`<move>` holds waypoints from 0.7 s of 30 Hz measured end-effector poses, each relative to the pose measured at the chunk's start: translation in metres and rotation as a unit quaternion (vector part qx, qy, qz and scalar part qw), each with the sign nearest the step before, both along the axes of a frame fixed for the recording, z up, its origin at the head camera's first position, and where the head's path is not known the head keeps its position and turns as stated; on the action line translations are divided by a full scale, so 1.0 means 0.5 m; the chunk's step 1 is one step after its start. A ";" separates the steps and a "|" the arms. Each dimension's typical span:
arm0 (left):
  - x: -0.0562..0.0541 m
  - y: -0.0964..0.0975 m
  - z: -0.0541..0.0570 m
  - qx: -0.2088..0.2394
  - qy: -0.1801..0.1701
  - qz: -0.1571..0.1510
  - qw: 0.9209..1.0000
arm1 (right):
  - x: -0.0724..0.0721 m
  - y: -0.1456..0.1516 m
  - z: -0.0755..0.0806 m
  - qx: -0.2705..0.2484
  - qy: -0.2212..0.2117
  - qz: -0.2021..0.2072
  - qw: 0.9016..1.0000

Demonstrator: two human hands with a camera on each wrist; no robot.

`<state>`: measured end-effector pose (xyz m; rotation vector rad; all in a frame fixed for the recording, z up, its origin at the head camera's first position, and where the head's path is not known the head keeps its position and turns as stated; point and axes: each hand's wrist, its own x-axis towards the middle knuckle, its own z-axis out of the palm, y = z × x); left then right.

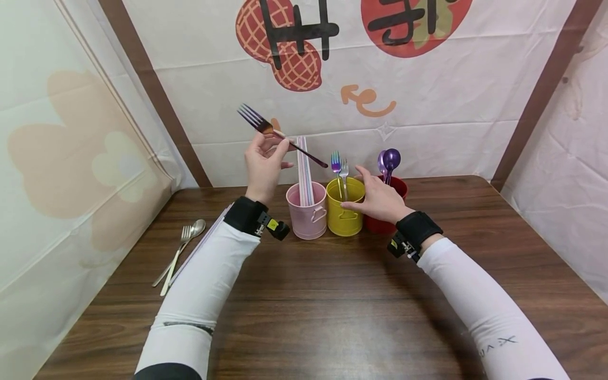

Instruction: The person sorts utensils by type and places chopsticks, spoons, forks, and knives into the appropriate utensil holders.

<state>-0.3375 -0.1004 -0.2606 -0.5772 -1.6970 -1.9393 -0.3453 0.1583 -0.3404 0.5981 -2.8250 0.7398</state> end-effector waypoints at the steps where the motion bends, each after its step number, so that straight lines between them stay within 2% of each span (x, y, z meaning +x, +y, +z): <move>1: -0.002 0.006 -0.002 -0.004 -0.005 -0.002 1.000 | 0.000 0.000 0.000 -0.001 0.000 0.000 1.000; 6: -0.010 0.032 -0.020 -0.061 -0.024 -0.014 0.998 | -0.002 -0.001 -0.002 -0.003 0.000 -0.001 1.000; 12: -0.020 0.056 -0.052 -0.134 -0.047 -0.022 0.990 | -0.003 -0.003 -0.001 0.001 -0.002 -0.005 1.000; 16: -0.028 0.070 -0.071 -0.195 -0.055 -0.002 0.979 | -0.002 -0.004 0.001 0.004 -0.004 -0.007 1.000; 21: -0.028 0.083 -0.086 -0.270 -0.074 0.020 0.960 | 0.000 -0.005 0.003 0.005 -0.007 -0.007 1.000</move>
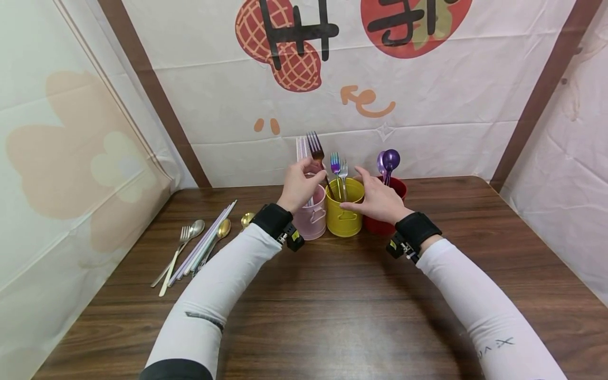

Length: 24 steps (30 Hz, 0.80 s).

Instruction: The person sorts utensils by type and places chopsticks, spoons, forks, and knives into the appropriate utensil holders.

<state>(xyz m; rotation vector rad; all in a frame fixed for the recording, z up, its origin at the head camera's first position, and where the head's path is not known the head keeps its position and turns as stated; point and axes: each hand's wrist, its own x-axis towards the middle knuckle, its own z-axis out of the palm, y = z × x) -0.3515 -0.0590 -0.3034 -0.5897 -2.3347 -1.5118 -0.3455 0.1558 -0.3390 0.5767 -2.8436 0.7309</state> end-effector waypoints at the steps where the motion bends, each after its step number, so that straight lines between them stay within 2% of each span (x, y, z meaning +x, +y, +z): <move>1: 0.000 0.002 -0.003 -0.015 -0.001 0.001 1.000 | 0.000 0.000 0.000 -0.001 -0.001 0.001 1.000; 4: 0.000 0.005 -0.009 -0.068 -0.008 0.008 0.998 | 0.001 0.000 -0.001 -0.004 0.000 0.004 1.000; 6: 0.000 0.006 -0.013 -0.115 -0.008 0.019 0.993 | 0.001 0.000 -0.002 -0.005 0.003 0.005 1.000; 9: 0.002 0.008 -0.015 -0.190 -0.009 0.037 0.981 | 0.000 0.001 -0.004 -0.005 0.007 0.006 1.000; 12: 0.001 0.009 -0.017 -0.243 -0.012 0.050 0.969 | -0.001 0.002 -0.005 -0.005 0.010 0.010 1.000; 18: -0.003 0.009 -0.014 -0.280 -0.016 0.068 0.958 | 0.001 0.001 -0.004 -0.006 0.007 0.010 1.000; 24: 0.005 0.002 -0.010 -0.315 -0.001 0.063 0.947 | 0.000 0.003 -0.004 -0.006 0.007 0.008 1.000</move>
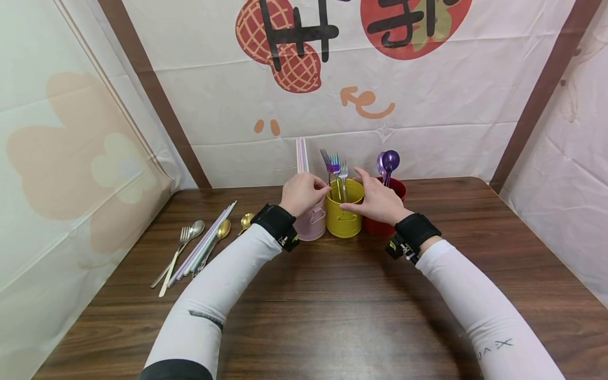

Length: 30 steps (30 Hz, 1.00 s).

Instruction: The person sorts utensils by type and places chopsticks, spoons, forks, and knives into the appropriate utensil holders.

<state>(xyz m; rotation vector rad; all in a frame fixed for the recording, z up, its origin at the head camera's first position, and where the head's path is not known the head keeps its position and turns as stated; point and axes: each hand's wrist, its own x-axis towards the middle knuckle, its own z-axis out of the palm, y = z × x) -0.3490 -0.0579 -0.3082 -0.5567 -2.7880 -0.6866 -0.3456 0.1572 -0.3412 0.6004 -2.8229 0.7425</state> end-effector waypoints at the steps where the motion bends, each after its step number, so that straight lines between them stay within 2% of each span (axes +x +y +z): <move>1: 0.002 -0.002 -0.001 -0.002 0.002 -0.005 1.000 | -0.001 0.000 -0.001 0.000 0.001 0.000 1.000; 6: 0.014 -0.019 -0.002 -0.011 0.020 -0.022 1.000 | 0.000 -0.001 -0.001 0.000 0.002 -0.007 1.000; 9: 0.022 -0.040 0.001 -0.016 0.034 -0.021 0.999 | 0.001 -0.002 0.001 -0.001 -0.001 -0.010 1.000; 13: 0.025 -0.086 0.006 -0.024 0.058 -0.022 0.998 | 0.000 -0.001 0.001 -0.003 -0.004 -0.010 1.000; 17: 0.023 -0.145 0.018 -0.032 0.067 -0.016 0.997 | -0.002 0.000 0.000 -0.004 -0.005 -0.012 1.000; 21: 0.022 -0.212 0.031 -0.053 0.049 0.004 0.997 | -0.002 0.000 0.000 -0.005 -0.007 -0.012 1.000; 24: 0.020 -0.261 0.031 -0.083 0.032 0.013 0.996 | -0.001 -0.001 0.001 -0.004 -0.008 -0.011 1.000; 30: 0.010 -0.339 0.001 -0.141 -0.001 0.013 0.990 | 0.002 -0.001 0.004 -0.001 -0.012 -0.007 1.000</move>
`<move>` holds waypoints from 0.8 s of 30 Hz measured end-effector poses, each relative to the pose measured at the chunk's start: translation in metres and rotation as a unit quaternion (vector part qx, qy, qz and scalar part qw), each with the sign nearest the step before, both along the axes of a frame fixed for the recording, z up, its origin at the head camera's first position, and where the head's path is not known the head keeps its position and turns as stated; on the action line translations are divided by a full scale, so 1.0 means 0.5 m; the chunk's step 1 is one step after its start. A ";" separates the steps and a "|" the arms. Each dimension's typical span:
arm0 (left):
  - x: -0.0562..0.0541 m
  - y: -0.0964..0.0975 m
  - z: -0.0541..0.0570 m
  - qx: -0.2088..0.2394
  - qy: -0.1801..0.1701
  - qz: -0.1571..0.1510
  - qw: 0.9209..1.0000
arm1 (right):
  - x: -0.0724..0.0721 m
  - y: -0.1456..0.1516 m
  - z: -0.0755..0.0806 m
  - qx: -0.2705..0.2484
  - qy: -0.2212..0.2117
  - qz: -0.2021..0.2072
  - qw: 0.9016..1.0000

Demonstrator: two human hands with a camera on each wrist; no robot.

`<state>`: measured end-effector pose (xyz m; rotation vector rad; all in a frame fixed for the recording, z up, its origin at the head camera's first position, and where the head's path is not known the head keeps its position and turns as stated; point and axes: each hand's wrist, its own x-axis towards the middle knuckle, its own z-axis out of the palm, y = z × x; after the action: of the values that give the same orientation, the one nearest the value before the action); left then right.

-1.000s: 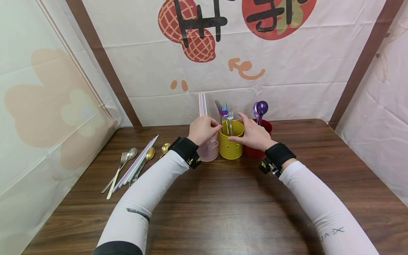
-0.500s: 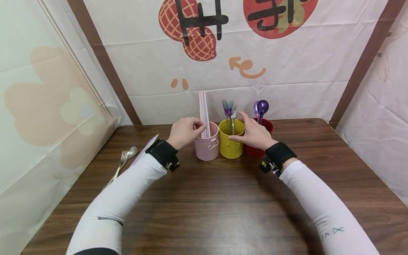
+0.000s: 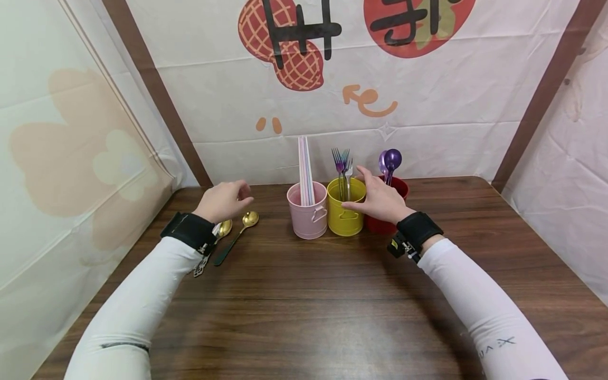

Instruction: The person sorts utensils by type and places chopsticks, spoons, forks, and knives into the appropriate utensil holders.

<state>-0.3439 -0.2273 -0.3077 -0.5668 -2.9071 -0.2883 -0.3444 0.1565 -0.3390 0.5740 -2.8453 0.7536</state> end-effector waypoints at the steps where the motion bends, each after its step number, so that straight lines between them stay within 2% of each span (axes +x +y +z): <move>1: 0.000 -0.009 -0.006 -0.004 -0.012 0.003 1.000 | 0.000 0.000 0.000 0.000 -0.001 0.001 1.000; 6: 0.000 -0.036 -0.033 -0.014 -0.106 0.025 0.994 | -0.001 0.000 -0.002 0.001 0.000 -0.001 1.000; 9: -0.012 -0.048 -0.060 -0.010 -0.175 0.038 0.984 | -0.001 -0.001 -0.001 0.000 0.002 -0.004 1.000; 13: -0.028 -0.059 -0.099 -0.008 -0.234 0.050 0.971 | -0.002 -0.001 0.000 -0.002 0.000 -0.006 1.000; 17: -0.024 -0.056 -0.116 -0.019 -0.236 0.049 0.970 | -0.001 -0.001 -0.001 -0.003 -0.003 -0.004 1.000; 24: -0.024 -0.053 -0.124 -0.031 -0.207 0.048 0.977 | -0.002 -0.002 -0.002 -0.003 0.010 -0.005 1.000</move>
<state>-0.3557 -0.2539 -0.3695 -0.4140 -3.3432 -0.3405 -0.3454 0.1556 -0.3400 0.5637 -2.8246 0.7499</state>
